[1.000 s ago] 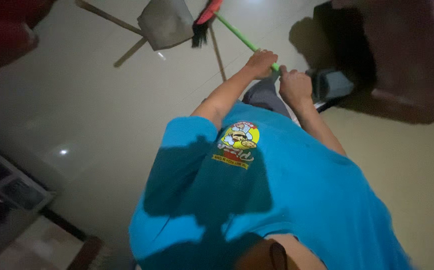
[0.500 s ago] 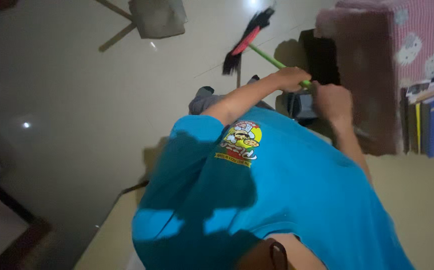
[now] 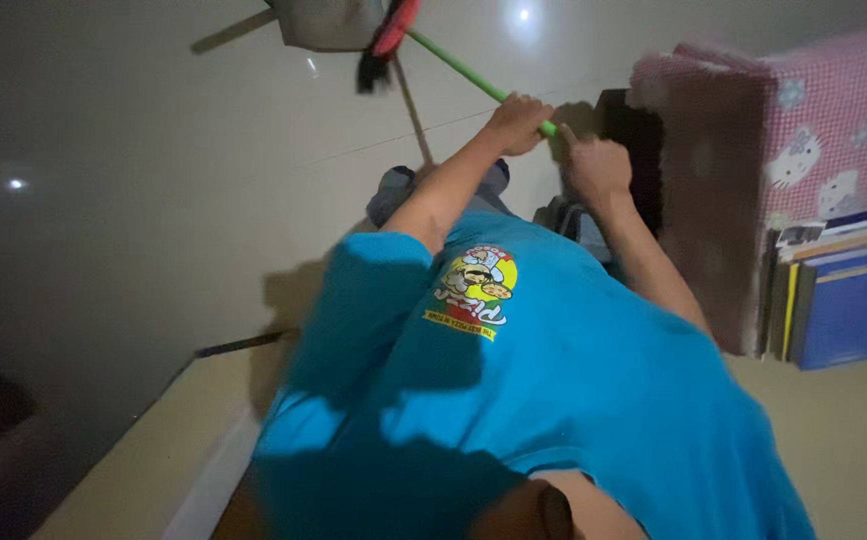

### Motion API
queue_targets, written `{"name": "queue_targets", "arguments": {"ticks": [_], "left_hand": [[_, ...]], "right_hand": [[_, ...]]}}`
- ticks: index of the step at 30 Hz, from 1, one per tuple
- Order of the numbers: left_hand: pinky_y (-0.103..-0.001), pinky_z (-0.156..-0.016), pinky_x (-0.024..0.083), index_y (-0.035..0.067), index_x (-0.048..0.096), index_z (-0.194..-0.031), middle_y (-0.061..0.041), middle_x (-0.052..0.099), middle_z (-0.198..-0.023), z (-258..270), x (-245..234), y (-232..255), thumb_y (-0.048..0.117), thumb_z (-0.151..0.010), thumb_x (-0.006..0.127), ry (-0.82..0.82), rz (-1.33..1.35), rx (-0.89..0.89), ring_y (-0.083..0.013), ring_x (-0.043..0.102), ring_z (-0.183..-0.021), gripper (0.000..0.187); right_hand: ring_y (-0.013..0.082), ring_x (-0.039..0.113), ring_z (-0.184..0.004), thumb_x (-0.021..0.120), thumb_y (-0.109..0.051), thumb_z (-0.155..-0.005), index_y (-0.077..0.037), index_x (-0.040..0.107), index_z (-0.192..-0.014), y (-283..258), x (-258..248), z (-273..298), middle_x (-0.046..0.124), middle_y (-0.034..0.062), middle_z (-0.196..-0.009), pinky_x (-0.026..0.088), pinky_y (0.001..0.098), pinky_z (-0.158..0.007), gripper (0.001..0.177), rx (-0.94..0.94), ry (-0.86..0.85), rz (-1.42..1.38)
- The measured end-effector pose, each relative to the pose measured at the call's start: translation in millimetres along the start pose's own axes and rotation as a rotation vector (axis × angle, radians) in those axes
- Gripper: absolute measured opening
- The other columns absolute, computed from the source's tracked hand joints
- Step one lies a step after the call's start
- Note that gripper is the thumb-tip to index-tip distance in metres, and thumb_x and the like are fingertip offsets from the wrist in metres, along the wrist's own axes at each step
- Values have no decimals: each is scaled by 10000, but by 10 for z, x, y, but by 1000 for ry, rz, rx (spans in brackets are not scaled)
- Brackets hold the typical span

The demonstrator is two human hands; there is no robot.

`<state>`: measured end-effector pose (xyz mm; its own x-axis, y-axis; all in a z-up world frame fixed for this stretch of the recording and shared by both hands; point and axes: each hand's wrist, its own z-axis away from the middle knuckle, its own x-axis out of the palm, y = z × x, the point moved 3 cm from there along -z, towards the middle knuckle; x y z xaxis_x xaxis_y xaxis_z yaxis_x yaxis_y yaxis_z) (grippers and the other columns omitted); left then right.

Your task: The person sweeps the floor using a broom, pushing debris into a dustpan.

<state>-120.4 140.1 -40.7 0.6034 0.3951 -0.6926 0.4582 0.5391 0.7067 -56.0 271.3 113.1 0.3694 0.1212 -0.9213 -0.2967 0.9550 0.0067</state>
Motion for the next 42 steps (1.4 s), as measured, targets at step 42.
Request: {"name": "queue_targets", "arguments": {"ticks": [42], "left_hand": [[-568,-916,446,86,548,-1147,-149,657,-1151,-240,-24,-58,253,-952,680,-53,-35,-195,-378,608,-1139,290]], "right_hand": [[254,734,-643,582,-258,-1080,-111,767,-801,577,275,-555,721,108,-718,582,371,-574,366,-203,167,173]]}}
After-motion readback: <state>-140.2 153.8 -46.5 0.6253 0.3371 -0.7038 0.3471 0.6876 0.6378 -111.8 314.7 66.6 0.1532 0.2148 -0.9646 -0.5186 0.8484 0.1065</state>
